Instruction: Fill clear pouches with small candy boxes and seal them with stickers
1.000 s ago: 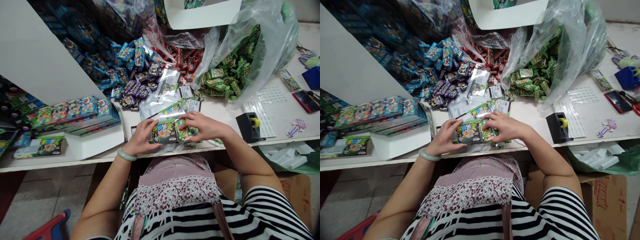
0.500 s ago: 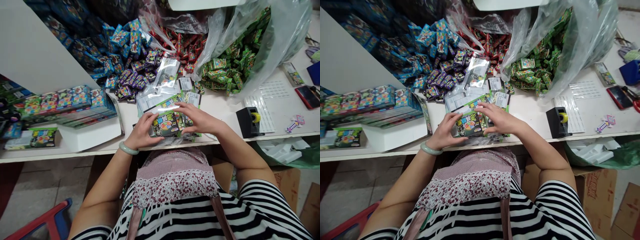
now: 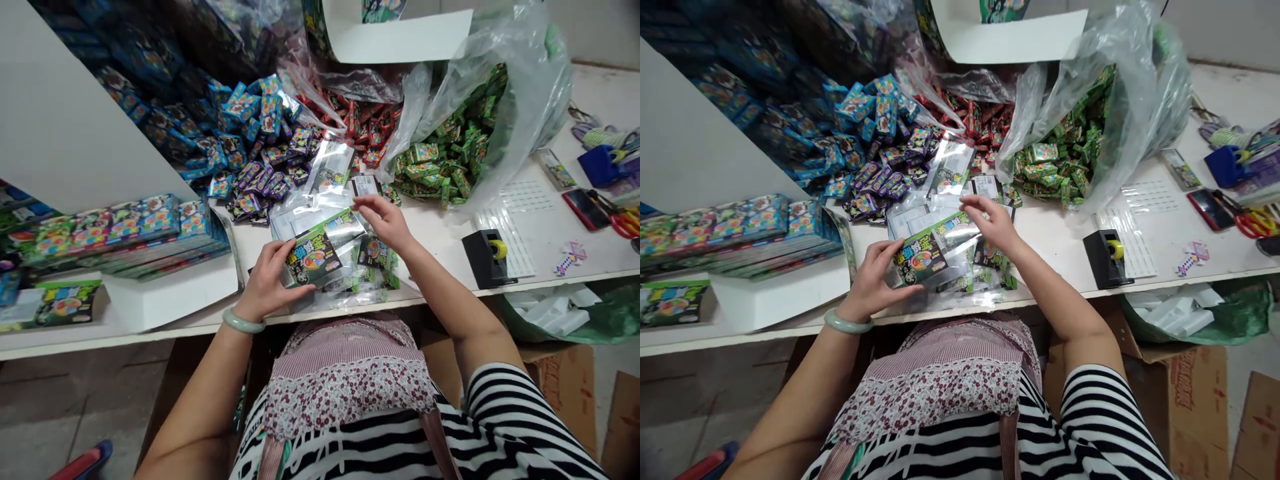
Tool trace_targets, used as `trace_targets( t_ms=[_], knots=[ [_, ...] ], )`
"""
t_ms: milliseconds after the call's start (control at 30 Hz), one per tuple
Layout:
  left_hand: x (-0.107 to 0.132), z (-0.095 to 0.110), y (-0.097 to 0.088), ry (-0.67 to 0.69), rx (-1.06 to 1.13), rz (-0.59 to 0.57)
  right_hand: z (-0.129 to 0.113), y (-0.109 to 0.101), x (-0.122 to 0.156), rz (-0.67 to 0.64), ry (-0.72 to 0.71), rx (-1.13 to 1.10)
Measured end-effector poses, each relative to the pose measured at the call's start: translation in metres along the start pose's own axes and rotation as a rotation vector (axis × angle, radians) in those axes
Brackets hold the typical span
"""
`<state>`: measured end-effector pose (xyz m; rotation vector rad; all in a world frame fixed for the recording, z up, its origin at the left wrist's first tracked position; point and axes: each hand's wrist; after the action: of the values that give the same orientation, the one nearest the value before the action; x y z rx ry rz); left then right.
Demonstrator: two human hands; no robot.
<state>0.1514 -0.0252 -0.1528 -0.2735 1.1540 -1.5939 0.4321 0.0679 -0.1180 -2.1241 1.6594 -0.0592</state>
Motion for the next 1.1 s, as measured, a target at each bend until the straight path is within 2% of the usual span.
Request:
trace_targets(
  t_ms=[100,200,267,333,400,500,567,667,767,800,867,933,1100],
  knots=[
    [0.000,0.000,0.001,0.025,0.021,0.026,0.027,0.008,-0.080,0.088,0.148,-0.042],
    [0.000,0.002,-0.002,0.018,0.030,0.033,0.048,0.012,-0.153,0.318,0.354,0.055],
    [0.002,0.001,-0.006,-0.014,0.021,0.048,0.059,0.001,-0.183,0.469,0.408,0.159],
    [0.005,-0.003,-0.011,-0.041,0.011,0.066,0.070,-0.019,-0.192,0.594,0.421,0.266],
    [0.008,-0.009,-0.015,-0.050,0.008,0.077,0.083,-0.045,-0.188,0.677,0.441,0.404],
    [0.008,-0.015,-0.016,-0.031,0.021,0.083,0.096,-0.077,-0.175,0.721,0.494,0.591],
    [0.006,-0.018,-0.014,-0.014,0.031,0.082,0.098,-0.086,-0.172,0.715,0.510,0.625],
    [0.002,-0.021,-0.013,-0.007,0.036,0.086,0.091,-0.081,-0.182,0.635,0.462,0.714],
    [0.000,-0.023,-0.012,-0.005,0.026,0.082,0.080,-0.068,-0.198,0.330,0.382,0.995],
    [0.000,-0.023,-0.012,-0.001,0.022,0.076,0.077,-0.064,-0.203,0.221,0.382,1.108],
    [0.001,-0.024,-0.012,0.004,0.019,0.060,0.073,-0.062,-0.210,0.081,0.412,1.266],
    [0.002,-0.025,-0.012,0.000,0.025,0.048,0.072,-0.065,-0.212,0.015,0.411,1.323],
    [0.004,-0.029,-0.011,-0.020,0.033,0.063,0.059,-0.084,-0.205,-0.088,0.268,1.334]
  ],
)
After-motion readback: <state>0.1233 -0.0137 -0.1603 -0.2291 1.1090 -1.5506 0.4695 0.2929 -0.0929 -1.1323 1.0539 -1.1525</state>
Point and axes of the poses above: each hand's wrist, its own x-axis away from the middle knuckle, its own y-axis out of the palm, z = x × y, and after that the axes turned 1 degree about x, right-handed
